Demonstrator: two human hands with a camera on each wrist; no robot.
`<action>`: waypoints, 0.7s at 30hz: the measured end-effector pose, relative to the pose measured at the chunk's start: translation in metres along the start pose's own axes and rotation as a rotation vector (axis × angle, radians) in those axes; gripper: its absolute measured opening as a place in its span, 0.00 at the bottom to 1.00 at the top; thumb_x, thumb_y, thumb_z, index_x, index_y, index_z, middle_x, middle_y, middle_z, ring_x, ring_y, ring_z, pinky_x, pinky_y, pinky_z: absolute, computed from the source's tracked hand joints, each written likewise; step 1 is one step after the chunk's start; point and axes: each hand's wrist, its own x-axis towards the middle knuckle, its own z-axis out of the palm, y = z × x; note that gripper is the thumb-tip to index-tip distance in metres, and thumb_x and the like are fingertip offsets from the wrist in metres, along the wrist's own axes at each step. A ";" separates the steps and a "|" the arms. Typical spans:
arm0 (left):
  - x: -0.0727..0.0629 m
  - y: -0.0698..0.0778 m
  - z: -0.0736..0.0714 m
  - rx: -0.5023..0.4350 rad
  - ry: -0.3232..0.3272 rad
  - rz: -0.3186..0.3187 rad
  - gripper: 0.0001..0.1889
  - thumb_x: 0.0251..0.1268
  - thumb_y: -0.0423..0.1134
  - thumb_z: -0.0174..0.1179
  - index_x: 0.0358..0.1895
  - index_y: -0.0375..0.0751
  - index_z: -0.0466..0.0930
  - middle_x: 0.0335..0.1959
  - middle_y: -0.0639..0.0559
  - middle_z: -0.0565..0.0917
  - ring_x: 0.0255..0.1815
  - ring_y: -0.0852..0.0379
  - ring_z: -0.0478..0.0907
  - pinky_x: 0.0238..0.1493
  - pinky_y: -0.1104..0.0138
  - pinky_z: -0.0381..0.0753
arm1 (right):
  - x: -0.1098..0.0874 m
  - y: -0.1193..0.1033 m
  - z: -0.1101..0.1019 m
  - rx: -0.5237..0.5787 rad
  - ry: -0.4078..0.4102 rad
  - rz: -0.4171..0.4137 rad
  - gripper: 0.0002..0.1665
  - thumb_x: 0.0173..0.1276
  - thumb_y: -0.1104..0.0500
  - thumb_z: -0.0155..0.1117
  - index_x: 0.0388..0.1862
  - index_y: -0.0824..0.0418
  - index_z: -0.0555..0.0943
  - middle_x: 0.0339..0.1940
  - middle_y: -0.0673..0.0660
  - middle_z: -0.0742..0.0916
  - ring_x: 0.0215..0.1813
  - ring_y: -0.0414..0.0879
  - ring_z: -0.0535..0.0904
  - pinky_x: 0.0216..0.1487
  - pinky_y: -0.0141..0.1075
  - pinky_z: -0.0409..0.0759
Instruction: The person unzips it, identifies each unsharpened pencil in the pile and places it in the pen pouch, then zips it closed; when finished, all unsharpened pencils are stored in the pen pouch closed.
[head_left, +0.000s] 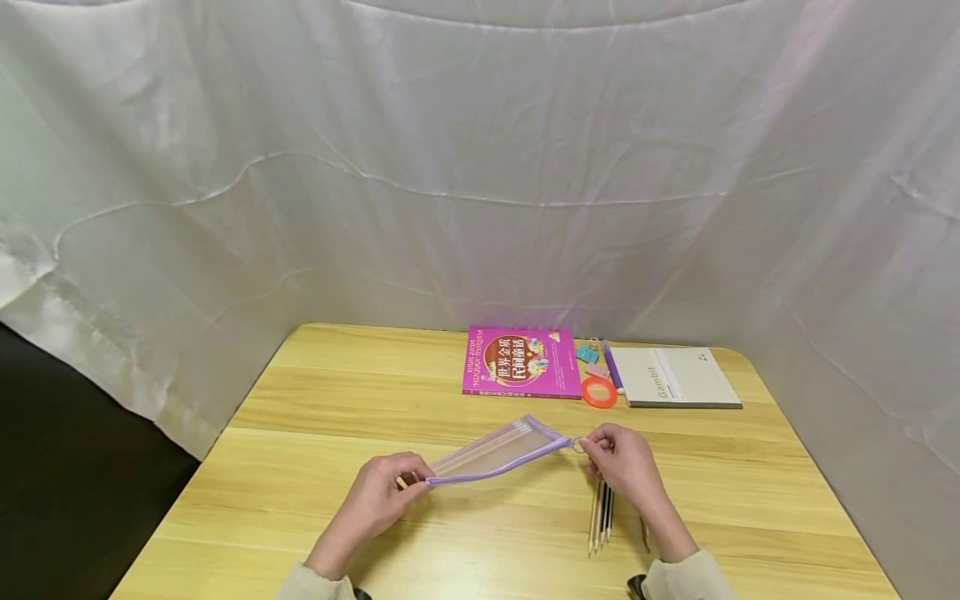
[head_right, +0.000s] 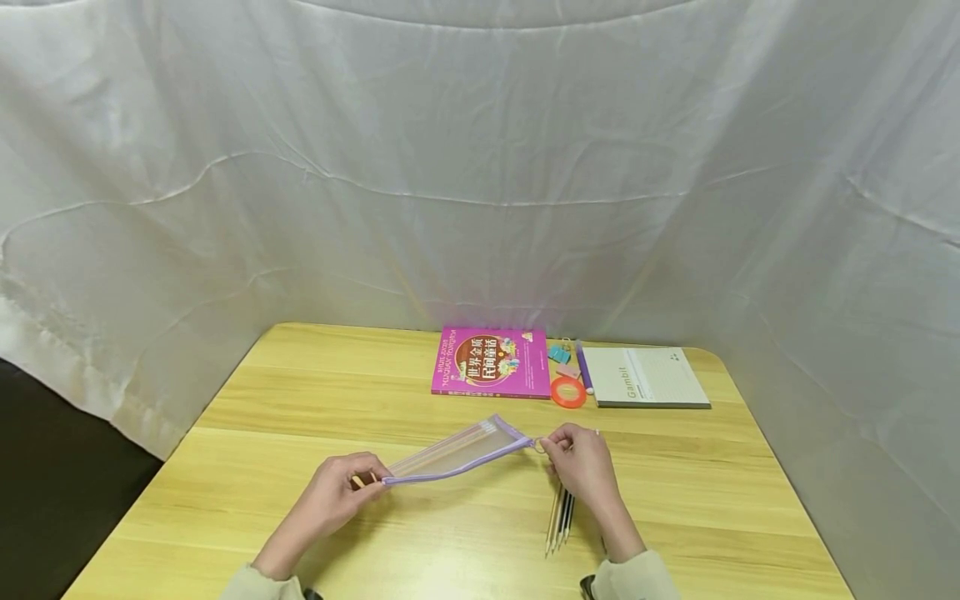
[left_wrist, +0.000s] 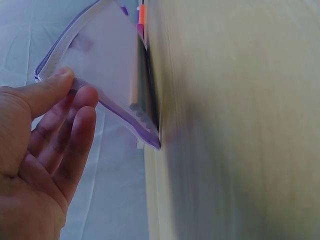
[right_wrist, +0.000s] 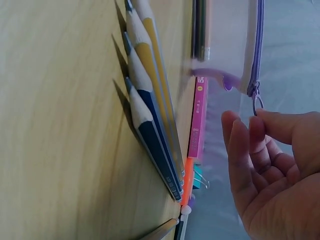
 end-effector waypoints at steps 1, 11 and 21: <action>0.000 0.000 0.000 0.001 -0.001 -0.001 0.03 0.63 0.36 0.73 0.33 0.47 0.88 0.32 0.59 0.88 0.30 0.70 0.78 0.26 0.73 0.82 | 0.000 0.000 0.000 -0.004 0.001 0.001 0.09 0.73 0.59 0.69 0.33 0.63 0.83 0.22 0.56 0.86 0.24 0.45 0.83 0.23 0.31 0.80; 0.000 0.001 -0.002 -0.015 -0.002 -0.016 0.03 0.66 0.37 0.71 0.35 0.45 0.87 0.33 0.59 0.88 0.32 0.70 0.79 0.30 0.73 0.84 | -0.003 -0.005 0.000 0.099 -0.032 0.007 0.08 0.74 0.59 0.68 0.37 0.63 0.83 0.31 0.59 0.89 0.31 0.51 0.88 0.29 0.36 0.87; 0.001 0.000 0.000 0.004 0.019 -0.031 0.05 0.64 0.33 0.71 0.35 0.49 0.86 0.34 0.60 0.87 0.33 0.68 0.80 0.32 0.73 0.84 | -0.005 -0.008 0.001 0.187 -0.073 0.003 0.10 0.71 0.60 0.72 0.34 0.64 0.80 0.41 0.59 0.92 0.36 0.52 0.90 0.30 0.35 0.86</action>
